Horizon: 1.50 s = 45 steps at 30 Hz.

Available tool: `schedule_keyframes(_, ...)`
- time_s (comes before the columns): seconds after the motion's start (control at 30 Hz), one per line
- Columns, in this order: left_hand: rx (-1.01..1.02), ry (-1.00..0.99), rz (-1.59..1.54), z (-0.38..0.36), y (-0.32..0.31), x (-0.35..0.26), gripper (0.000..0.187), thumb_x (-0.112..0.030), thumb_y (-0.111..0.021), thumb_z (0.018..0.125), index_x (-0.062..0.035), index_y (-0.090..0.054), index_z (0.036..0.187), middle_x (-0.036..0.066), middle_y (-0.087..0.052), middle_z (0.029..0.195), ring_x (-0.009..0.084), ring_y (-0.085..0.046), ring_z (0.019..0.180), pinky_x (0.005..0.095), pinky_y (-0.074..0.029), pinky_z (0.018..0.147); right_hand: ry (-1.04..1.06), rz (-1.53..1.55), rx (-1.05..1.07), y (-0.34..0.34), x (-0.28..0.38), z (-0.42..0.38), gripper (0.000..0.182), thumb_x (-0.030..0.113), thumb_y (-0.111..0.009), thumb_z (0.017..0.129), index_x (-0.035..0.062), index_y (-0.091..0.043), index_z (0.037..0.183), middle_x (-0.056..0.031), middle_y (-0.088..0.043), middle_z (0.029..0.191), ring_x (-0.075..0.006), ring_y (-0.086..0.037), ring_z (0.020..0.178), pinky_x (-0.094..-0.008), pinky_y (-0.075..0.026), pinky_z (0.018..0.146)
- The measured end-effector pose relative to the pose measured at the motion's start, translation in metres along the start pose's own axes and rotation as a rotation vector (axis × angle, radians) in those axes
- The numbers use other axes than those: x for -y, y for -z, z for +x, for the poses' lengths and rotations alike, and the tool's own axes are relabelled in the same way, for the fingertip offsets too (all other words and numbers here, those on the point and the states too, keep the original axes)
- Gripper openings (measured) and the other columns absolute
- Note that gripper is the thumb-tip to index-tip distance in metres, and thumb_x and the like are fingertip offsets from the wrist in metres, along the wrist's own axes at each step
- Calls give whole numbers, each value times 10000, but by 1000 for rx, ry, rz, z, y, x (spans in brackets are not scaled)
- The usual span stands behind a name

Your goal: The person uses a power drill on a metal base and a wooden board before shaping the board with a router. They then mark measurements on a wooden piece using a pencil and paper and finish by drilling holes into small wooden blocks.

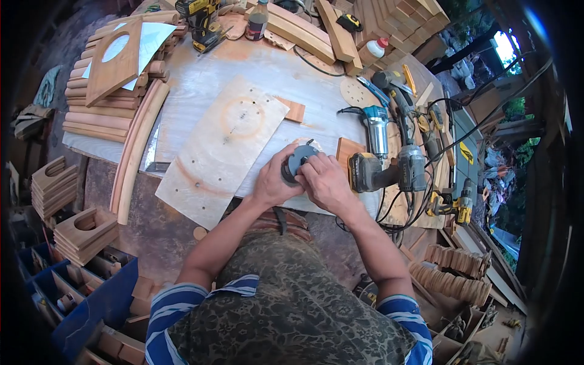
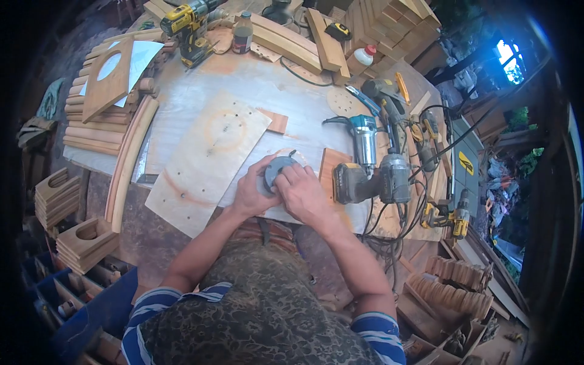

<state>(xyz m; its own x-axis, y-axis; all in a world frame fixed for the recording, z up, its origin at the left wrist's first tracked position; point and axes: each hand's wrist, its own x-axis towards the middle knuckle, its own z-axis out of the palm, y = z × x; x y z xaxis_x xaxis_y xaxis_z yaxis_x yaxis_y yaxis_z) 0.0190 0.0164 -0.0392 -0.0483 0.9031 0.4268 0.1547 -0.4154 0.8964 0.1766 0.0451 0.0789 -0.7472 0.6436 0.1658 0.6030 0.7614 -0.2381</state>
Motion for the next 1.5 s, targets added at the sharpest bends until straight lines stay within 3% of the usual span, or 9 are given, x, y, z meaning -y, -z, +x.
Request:
schedule_keyframes(0.1,36,13,89,0,4,-4,963,-206,-931,694,13,-398,1465,221,-579,1421,314,-644,1237,397,-547,1002,-114,115,-154,6,-22,-4,160,62,-710,853,57,-673,1009,-128,-623,948,-341,-602,907,-464,-484,787)
schedule_keyframes(0.2,40,63,40,1,3,-8,913,-213,-926,692,-25,-423,1430,225,-578,1415,364,-626,1258,410,-544,1026,-166,38,-125,21,-43,-1,263,31,-722,844,59,-698,1104,-138,-645,971,-348,-614,906,-461,-497,802)
schedule_keyframes(0.3,38,-8,45,2,3,-5,939,-189,-925,696,12,-406,1452,239,-562,1422,321,-623,1268,396,-539,1019,-147,114,-78,17,-49,8,212,36,-698,863,50,-722,1073,-138,-652,957,-351,-624,890,-453,-513,809)
schedule_keyframes(0.5,36,-73,85,4,2,-5,967,-165,-925,680,11,-376,1457,241,-559,1413,362,-612,1271,419,-519,1054,-173,196,11,12,-54,17,128,38,-672,883,26,-725,999,-150,-671,953,-367,-663,894,-454,-537,795)
schedule_keyframes(0.83,145,20,127,15,3,-14,1028,-240,-911,700,-31,-335,1525,218,-549,1424,394,-583,1282,444,-497,1071,-202,272,29,16,-56,18,106,56,-671,891,11,-728,968,-169,-674,910,-383,-668,866,-458,-538,783)
schedule_keyframes(0.97,126,61,95,15,2,-15,984,-248,-926,681,11,-407,1476,236,-602,1375,361,-628,1248,415,-512,1048,-229,282,37,14,-59,16,105,66,-669,891,11,-732,954,-170,-673,902,-387,-666,868,-458,-536,794)
schedule_keyframes(1.17,128,102,106,17,2,-20,943,-244,-921,682,0,-448,1461,241,-608,1359,349,-639,1232,410,-511,1045,-257,267,54,10,-63,17,73,42,-691,873,13,-726,931,-150,-698,917,-362,-679,877,-439,-543,803)
schedule_keyframes(1.27,119,91,112,17,1,-19,939,-246,-918,685,0,-449,1461,246,-609,1353,344,-638,1233,409,-511,1044,-150,155,10,5,-66,16,58,38,-685,871,16,-718,913,-144,-695,908,-354,-672,896,-439,-549,804)
schedule_keyframes(1.5,120,99,128,15,2,-17,944,-244,-916,688,2,-443,1467,242,-610,1350,351,-632,1243,408,-505,1052,-110,-27,3,5,-59,11,98,113,-712,869,31,-703,920,-122,-677,906,-341,-660,886,-437,-548,776)
